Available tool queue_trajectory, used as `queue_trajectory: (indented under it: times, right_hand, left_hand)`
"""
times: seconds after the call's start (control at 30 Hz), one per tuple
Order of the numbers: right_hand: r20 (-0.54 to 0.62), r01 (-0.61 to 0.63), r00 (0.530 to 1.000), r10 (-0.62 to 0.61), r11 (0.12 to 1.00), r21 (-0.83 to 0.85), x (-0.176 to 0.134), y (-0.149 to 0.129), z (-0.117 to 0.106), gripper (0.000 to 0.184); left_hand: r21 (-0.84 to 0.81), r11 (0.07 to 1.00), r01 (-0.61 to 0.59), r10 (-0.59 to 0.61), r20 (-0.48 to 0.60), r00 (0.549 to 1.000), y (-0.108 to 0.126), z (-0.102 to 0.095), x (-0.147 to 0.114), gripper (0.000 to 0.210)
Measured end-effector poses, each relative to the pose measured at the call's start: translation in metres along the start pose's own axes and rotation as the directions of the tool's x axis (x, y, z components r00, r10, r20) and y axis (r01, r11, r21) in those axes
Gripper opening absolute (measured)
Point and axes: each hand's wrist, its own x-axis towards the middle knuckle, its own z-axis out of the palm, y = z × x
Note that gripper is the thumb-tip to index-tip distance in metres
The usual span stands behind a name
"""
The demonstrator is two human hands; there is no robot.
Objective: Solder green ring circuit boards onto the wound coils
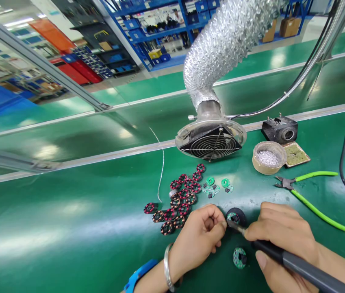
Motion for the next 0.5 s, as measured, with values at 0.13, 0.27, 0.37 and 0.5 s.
queue_trajectory:
  times: [0.13, 0.27, 0.37, 0.5]
  right_hand:
    - [0.044, 0.027, 0.999, -0.027, 1.0, 0.012, 0.0009, 0.0033, 0.0003, 0.022]
    - [0.108, 0.066, 0.992, -0.069, 0.997, 0.027, 0.0027, 0.006, -0.0032, 0.026]
    - [0.112, 0.072, 0.991, -0.075, 0.997, 0.032, 0.004, 0.0072, -0.0037, 0.026]
    - [0.09, 0.053, 0.994, -0.055, 0.998, 0.028, 0.0029, 0.0056, 0.0006, 0.024]
  left_hand:
    - [0.004, 1.0, 0.003, -0.003, -0.005, 1.0, 0.0009, -0.0001, -0.0001, 0.01]
    - [0.007, 1.0, 0.003, -0.003, -0.011, 1.0, 0.0023, 0.0, -0.0012, 0.01]
    - [0.014, 1.0, -0.002, 0.002, -0.015, 1.0, 0.0029, -0.0002, -0.0011, 0.01]
    - [0.016, 1.0, -0.005, 0.005, -0.018, 1.0, 0.0025, -0.0005, 0.0009, 0.01]
